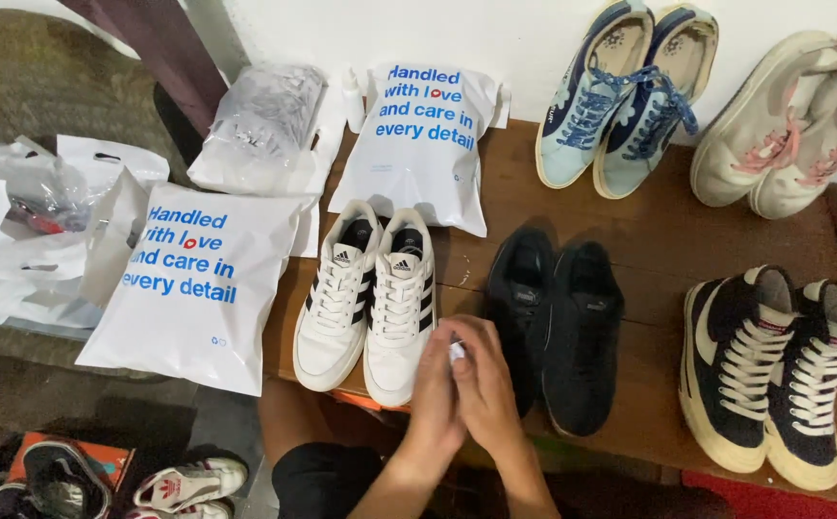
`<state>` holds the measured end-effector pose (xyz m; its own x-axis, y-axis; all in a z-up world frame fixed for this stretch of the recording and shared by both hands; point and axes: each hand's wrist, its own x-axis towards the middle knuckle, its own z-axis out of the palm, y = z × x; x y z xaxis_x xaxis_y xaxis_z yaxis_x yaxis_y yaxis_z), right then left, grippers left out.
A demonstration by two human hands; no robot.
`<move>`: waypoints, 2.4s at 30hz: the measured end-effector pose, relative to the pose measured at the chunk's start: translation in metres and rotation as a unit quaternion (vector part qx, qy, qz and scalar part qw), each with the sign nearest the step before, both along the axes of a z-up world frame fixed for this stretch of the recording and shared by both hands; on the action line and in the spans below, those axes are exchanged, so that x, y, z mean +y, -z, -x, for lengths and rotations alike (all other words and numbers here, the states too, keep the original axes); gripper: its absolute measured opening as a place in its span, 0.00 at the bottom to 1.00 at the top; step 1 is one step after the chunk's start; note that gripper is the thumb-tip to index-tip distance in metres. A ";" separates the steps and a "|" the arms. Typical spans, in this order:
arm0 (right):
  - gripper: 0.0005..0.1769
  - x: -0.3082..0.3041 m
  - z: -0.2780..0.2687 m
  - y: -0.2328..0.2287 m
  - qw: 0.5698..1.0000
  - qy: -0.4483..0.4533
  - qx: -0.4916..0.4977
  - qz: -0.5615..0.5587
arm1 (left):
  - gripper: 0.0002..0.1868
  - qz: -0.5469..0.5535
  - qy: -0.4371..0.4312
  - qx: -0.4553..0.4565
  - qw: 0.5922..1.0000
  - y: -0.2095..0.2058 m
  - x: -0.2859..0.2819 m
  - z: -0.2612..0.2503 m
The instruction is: Inspecting and cleaning several pairs of sneakers on a workbench using a spray bottle.
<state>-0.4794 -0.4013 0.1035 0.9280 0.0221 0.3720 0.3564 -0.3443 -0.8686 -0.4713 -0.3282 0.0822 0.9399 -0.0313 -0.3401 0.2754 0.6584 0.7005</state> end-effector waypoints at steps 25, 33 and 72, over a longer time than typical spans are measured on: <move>0.08 0.005 -0.097 -0.008 0.975 0.020 0.071 0.209 | 0.06 0.069 -0.038 0.108 0.991 0.017 0.117 0.001; 0.09 0.073 -0.166 -0.048 0.984 0.011 -0.170 0.057 | 0.10 0.082 -0.045 0.132 0.987 -0.003 0.118 0.005; 0.08 0.005 -0.027 -0.034 0.989 -0.134 0.013 0.062 | 0.10 0.083 0.008 0.146 0.986 0.005 0.085 -0.004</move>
<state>-0.4523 -0.3965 0.1377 0.8920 0.3124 0.3267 0.4269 -0.3443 -0.8362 -0.4674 -0.2435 0.0770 0.8022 -0.1232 -0.5843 0.4604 0.7506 0.4739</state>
